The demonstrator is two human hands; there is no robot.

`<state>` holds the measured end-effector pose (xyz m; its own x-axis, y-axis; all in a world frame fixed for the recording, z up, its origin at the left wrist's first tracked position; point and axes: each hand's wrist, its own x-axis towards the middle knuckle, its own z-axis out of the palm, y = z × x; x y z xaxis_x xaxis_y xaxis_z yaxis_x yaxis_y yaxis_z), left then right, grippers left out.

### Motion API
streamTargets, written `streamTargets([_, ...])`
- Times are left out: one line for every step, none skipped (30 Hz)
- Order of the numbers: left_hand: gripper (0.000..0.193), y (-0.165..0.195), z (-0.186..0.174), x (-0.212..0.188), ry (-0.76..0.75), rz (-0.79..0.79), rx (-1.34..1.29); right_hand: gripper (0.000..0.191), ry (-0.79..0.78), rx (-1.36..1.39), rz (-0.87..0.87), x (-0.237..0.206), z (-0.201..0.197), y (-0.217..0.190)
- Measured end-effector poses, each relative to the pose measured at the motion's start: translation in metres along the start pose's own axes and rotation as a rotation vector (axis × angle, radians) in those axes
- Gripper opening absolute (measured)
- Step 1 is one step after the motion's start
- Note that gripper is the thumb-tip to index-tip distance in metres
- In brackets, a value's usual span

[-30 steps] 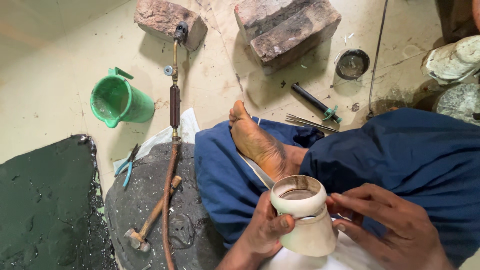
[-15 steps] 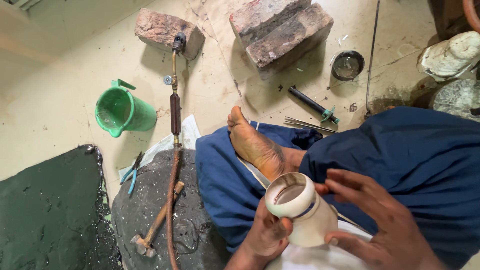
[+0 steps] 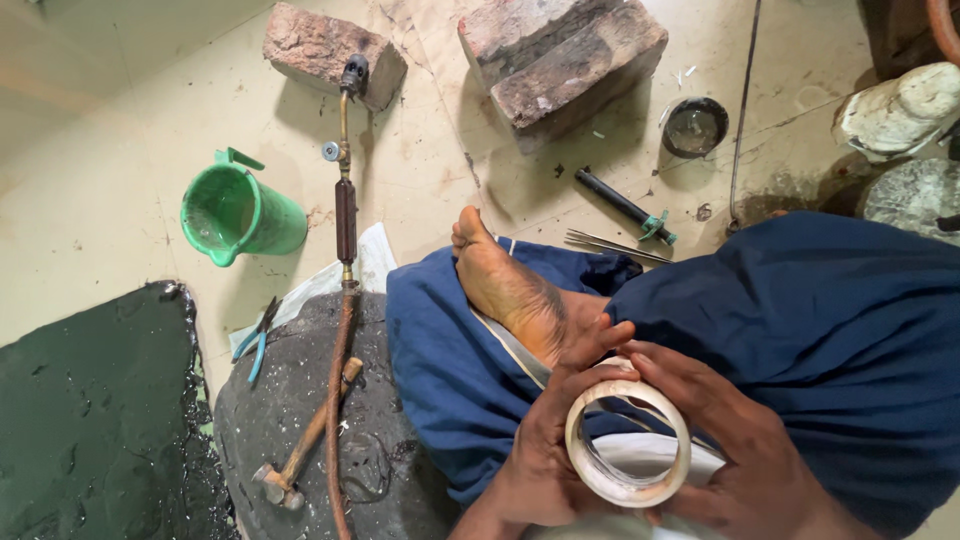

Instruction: The person sits on the floor and repeatedly rubs the rim and outer surface of a small white ceramic cup with their fingers. They rotate the cup in their hands to access different areas and briefly place it on a brick before continuing to smooth it.

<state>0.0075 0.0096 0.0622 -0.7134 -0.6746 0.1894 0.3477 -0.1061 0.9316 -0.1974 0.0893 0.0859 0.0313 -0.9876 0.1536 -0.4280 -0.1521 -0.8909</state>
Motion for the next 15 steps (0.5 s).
streamTargets([0.076,0.002,-0.001,0.001,-0.006,-0.014,-0.04,0.095,0.01,-0.011,0.014,0.0,0.001,-0.001])
streamTargets([0.075,0.004,-0.001,0.001,-0.013,-0.016,-0.061,0.093,0.02,-0.023,0.028,-0.002,0.001,-0.002])
streamTargets([0.075,0.005,-0.001,0.001,-0.017,-0.02,-0.051,0.091,0.029,-0.034,0.041,-0.003,0.002,-0.002])
streamTargets([0.075,0.006,-0.001,0.001,-0.022,-0.023,-0.041,0.091,0.037,-0.06,0.045,-0.004,0.003,-0.003])
streamTargets([0.077,0.008,-0.001,0.001,-0.025,-0.027,-0.002,0.09,0.045,-0.087,0.049,-0.004,0.003,-0.003])
streamTargets([0.079,0.008,-0.001,0.001,-0.02,-0.042,0.004,0.09,0.053,-0.114,0.054,-0.006,0.004,-0.004])
streamTargets([0.08,0.009,0.0,0.0,-0.015,-0.057,0.01,0.093,0.053,-0.106,0.051,-0.006,0.004,-0.004])
streamTargets([0.082,0.01,0.001,0.001,-0.004,-0.082,-0.018,0.096,0.055,-0.1,0.048,-0.007,0.004,-0.005])
streamTargets([0.084,0.01,0.002,0.001,0.006,-0.105,-0.047,0.099,0.057,-0.095,0.045,-0.007,0.004,-0.005])
streamTargets([0.09,0.011,0.004,0.002,0.063,-0.14,-0.114,0.098,0.083,-0.108,0.033,-0.007,0.003,-0.005])
streamTargets([0.097,0.013,0.006,0.002,0.12,-0.172,-0.18,0.096,0.109,-0.122,0.02,-0.007,0.003,-0.006])
streamTargets([0.103,0.015,0.008,0.003,0.177,-0.204,-0.244,0.095,0.135,-0.136,0.006,-0.006,0.002,-0.006])
streamTargets([0.105,0.02,0.007,0.002,0.168,-0.155,-0.021,0.092,0.157,-0.157,0.005,-0.005,0.002,-0.006])
streamTargets([0.108,0.026,0.005,0.0,0.159,-0.106,0.201,0.089,0.179,-0.18,0.005,-0.004,0.002,-0.007])
streamTargets([0.11,0.031,0.003,-0.001,0.151,-0.055,0.422,0.086,0.2,-0.203,0.004,-0.003,0.001,-0.007])
